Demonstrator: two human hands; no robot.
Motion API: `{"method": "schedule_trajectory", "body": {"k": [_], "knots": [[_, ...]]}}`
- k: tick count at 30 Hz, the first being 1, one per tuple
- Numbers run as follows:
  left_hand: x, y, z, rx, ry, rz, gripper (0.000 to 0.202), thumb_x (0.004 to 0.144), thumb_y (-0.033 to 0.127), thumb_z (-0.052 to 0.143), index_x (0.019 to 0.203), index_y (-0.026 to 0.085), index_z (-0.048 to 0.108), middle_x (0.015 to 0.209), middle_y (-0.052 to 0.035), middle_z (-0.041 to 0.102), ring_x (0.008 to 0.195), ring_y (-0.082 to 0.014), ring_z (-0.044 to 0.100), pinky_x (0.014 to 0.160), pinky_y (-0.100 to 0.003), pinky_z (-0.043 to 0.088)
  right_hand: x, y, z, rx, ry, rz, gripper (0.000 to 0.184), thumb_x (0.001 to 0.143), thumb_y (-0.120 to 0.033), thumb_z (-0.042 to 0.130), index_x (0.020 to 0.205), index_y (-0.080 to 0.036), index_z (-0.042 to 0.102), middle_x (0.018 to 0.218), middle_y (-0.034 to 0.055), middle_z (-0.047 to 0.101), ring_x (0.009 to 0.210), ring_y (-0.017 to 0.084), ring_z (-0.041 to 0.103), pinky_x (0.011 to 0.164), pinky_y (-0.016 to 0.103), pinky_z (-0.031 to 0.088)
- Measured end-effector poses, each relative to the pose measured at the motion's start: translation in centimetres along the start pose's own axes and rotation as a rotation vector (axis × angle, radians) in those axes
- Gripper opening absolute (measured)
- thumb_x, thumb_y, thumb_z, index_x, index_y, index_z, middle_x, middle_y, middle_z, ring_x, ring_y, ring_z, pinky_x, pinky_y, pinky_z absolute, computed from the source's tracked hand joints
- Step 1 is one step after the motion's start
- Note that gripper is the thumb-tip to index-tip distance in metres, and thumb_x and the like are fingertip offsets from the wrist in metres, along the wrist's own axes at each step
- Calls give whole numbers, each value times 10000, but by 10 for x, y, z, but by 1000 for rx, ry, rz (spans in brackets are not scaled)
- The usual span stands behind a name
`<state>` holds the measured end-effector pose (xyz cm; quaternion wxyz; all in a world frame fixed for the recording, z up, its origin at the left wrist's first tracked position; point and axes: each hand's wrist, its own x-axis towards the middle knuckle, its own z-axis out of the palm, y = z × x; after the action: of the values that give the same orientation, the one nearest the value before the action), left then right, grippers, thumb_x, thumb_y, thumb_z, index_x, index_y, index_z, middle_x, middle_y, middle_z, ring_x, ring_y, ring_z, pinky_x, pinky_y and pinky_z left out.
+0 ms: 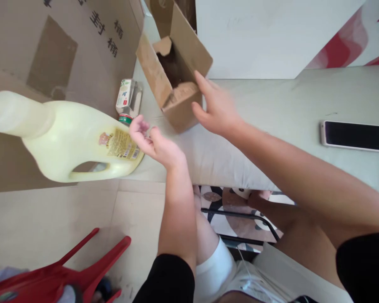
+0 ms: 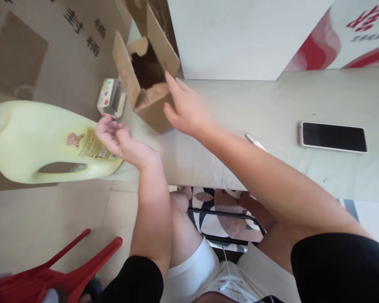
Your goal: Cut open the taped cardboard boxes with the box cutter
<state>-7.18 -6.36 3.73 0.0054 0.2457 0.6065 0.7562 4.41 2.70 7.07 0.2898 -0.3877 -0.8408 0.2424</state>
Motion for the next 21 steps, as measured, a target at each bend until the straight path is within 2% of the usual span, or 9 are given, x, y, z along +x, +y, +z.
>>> {"method": "schedule_trajectory", "body": {"k": [2, 4, 6, 8, 12, 15, 18, 21], "knots": [[0, 4, 0, -10, 61, -76, 284, 914, 182, 395, 1173, 245, 491, 1271, -30, 524, 1375, -189, 471, 1193, -369, 358, -45, 13, -19, 41, 105, -48, 612, 926, -291, 500, 1531, -220, 439, 1575, 104, 509, 1483, 302, 471, 1262, 476, 395], [-1, 9, 3, -47, 65, -163, 244, 946, 220, 382, 1165, 252, 486, 1299, -33, 523, 1350, -198, 477, 1167, -392, 361, -93, 20, -40, 60, 209, -57, 529, 964, -344, 487, 1484, -250, 503, 1512, 94, 575, 1432, 291, 528, 1227, 479, 436], [-5, 12, 9, -139, -8, -147, 223, 964, 245, 339, 1123, 239, 496, 1249, -48, 550, 1274, -199, 521, 1125, -408, 390, -135, 23, -58, 75, 314, -59, 467, 979, -337, 497, 1440, -277, 550, 1412, 86, 649, 1311, 275, 622, 1126, 468, 523], [-12, 13, 18, -250, -137, -62, 239, 967, 276, 303, 1073, 220, 511, 1171, -65, 574, 1190, -201, 561, 1087, -411, 429, -164, 26, -70, 84, 389, -78, 419, 976, -312, 519, 1388, -291, 595, 1287, 85, 699, 1167, 259, 684, 1002, 445, 583], [-29, 8, 36, -341, -399, -11, 327, 937, 425, 355, 966, 186, 575, 1103, -93, 605, 1107, -215, 595, 1071, -401, 462, -187, 37, -74, 93, 485, -88, 287, 952, -304, 559, 1197, -267, 704, 1163, 109, 682, 1037, 253, 692, 879, 434, 599], [-38, 6, 44, -328, -493, 29, 361, 926, 501, 398, 958, 201, 594, 1048, -72, 607, 1071, -210, 607, 1088, -389, 456, -192, 46, -74, 157, 485, -51, 234, 941, -284, 558, 1098, -230, 723, 1143, 118, 661, 1039, 252, 690, 880, 433, 597], [-40, 2, 47, -266, -540, 71, 394, 909, 576, 467, 1006, 212, 583, 1018, -44, 577, 1035, -200, 611, 1077, -398, 468, -197, 50, -78, 152, 472, -32, 260, 934, -256, 527, 1132, -254, 696, 1323, 115, 630, 1201, 299, 662, 996, 501, 569], [-40, -5, 48, -176, -610, 74, 459, 819, 626, 607, 1043, 228, 563, 1029, -39, 566, 1120, -230, 604, 1095, -406, 468, -201, 53, -80, 176, 524, -106, 315, 919, -175, 510, 1182, -300, 629, 1450, 69, 593, 1318, 297, 619, 1087, 532, 537]]}}
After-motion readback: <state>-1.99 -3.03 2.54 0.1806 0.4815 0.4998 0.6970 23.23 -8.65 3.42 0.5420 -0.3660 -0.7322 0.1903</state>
